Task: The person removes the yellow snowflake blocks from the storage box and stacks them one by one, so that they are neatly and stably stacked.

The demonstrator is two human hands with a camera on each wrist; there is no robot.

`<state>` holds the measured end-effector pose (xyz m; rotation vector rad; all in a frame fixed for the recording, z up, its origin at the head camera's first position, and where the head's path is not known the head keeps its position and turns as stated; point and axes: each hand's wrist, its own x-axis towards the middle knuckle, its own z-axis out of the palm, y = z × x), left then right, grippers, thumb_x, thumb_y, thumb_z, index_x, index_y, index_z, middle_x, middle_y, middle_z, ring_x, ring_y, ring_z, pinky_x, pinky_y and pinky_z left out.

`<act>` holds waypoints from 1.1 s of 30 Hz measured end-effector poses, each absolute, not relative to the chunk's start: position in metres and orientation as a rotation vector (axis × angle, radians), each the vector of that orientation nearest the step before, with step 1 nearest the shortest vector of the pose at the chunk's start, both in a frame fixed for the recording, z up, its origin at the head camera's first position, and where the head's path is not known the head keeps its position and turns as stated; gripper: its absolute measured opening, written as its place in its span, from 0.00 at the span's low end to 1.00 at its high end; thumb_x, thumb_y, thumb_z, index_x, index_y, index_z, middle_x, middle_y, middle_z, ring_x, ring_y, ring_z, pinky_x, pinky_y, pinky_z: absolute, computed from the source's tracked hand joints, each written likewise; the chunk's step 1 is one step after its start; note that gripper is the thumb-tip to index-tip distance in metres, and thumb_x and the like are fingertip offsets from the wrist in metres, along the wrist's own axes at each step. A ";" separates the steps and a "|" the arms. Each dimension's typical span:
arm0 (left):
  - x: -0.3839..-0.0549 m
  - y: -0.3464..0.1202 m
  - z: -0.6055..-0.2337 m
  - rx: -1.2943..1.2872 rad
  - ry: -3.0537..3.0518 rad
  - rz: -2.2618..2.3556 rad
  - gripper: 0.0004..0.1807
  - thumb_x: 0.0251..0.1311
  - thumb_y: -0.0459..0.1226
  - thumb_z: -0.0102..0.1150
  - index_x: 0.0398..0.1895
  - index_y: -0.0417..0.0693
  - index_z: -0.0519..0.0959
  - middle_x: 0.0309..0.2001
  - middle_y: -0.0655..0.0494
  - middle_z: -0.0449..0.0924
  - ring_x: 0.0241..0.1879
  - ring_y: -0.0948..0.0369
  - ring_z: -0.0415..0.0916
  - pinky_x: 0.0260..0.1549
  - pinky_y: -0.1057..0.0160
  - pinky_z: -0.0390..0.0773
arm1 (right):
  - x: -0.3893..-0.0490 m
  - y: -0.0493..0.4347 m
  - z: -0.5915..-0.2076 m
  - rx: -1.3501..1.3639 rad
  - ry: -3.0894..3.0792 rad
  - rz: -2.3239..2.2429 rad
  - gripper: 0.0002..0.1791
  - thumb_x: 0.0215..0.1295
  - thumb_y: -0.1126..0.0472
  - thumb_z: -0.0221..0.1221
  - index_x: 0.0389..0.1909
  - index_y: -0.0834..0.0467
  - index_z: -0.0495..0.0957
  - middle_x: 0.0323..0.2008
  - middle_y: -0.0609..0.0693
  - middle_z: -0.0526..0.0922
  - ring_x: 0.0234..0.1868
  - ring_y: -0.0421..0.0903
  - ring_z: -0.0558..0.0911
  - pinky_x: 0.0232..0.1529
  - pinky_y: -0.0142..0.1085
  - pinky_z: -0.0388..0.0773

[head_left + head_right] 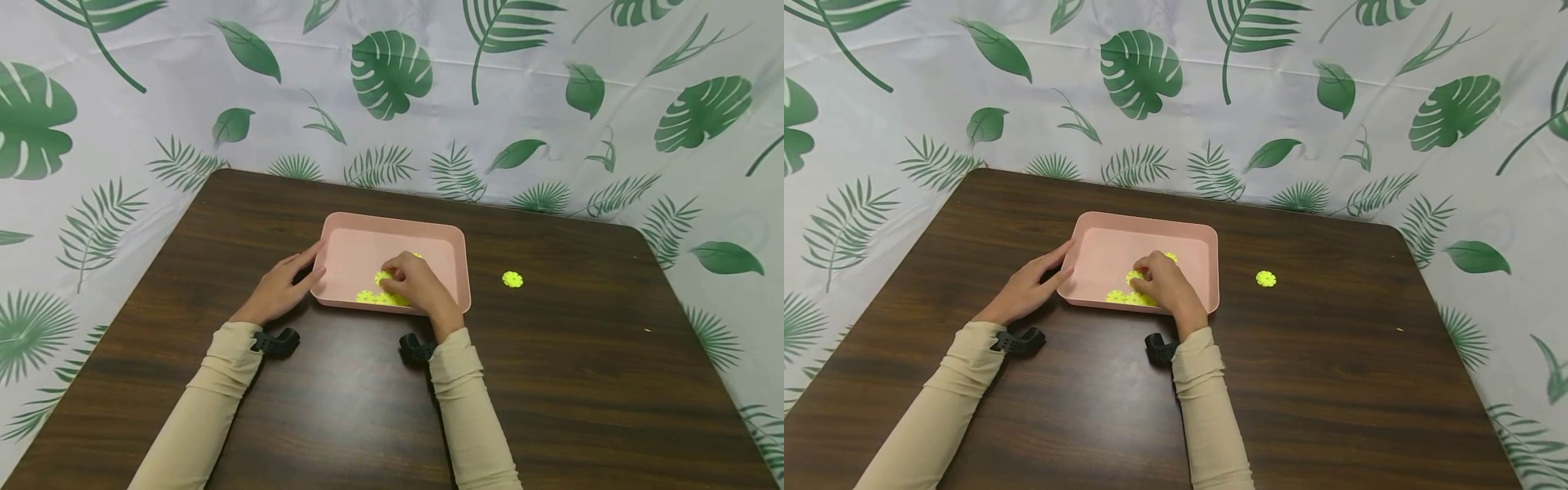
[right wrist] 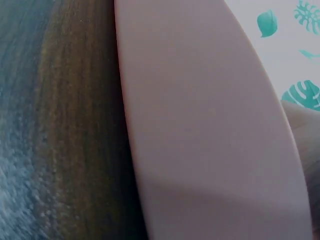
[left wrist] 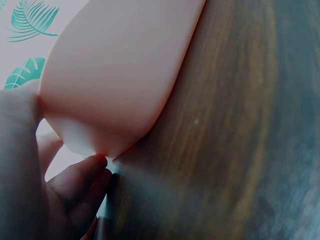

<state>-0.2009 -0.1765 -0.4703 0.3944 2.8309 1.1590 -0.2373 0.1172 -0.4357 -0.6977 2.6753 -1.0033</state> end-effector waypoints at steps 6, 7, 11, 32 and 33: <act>-0.202 -0.175 -0.467 0.402 2.824 1.166 0.36 0.78 0.59 0.46 0.84 0.71 0.50 0.79 0.48 0.59 0.77 0.35 0.52 0.69 0.27 0.54 | -0.236 0.121 -0.434 -0.667 2.672 -0.996 0.22 0.67 0.62 0.71 0.59 0.66 0.83 0.48 0.59 0.79 0.43 0.52 0.79 0.48 0.43 0.81; -0.202 -0.175 -0.467 0.403 2.822 1.171 0.36 0.78 0.59 0.46 0.84 0.71 0.50 0.79 0.48 0.59 0.77 0.35 0.52 0.69 0.27 0.55 | -0.237 0.121 -0.434 -0.660 2.672 -0.997 0.21 0.67 0.62 0.70 0.58 0.66 0.83 0.47 0.58 0.79 0.42 0.51 0.78 0.47 0.43 0.81; -0.203 -0.174 -0.465 0.411 2.821 1.174 0.36 0.78 0.58 0.46 0.84 0.71 0.50 0.79 0.48 0.59 0.77 0.35 0.52 0.69 0.27 0.54 | -0.238 0.119 -0.433 -0.662 2.679 -0.987 0.18 0.66 0.62 0.71 0.54 0.63 0.83 0.41 0.55 0.79 0.38 0.49 0.77 0.44 0.40 0.79; -0.199 -0.175 -0.466 0.398 2.820 1.186 0.36 0.78 0.59 0.46 0.84 0.74 0.50 0.80 0.50 0.57 0.78 0.36 0.51 0.69 0.27 0.54 | -0.238 0.153 -0.418 -0.764 2.824 -1.164 0.17 0.64 0.64 0.72 0.52 0.65 0.85 0.41 0.57 0.84 0.37 0.51 0.81 0.43 0.44 0.82; -0.198 -0.175 -0.466 0.396 2.818 1.191 0.36 0.78 0.59 0.46 0.84 0.74 0.50 0.80 0.50 0.57 0.78 0.37 0.51 0.69 0.27 0.54 | -0.237 0.163 -0.415 -0.747 2.860 -1.202 0.18 0.64 0.64 0.72 0.52 0.66 0.85 0.41 0.58 0.83 0.37 0.52 0.80 0.43 0.45 0.81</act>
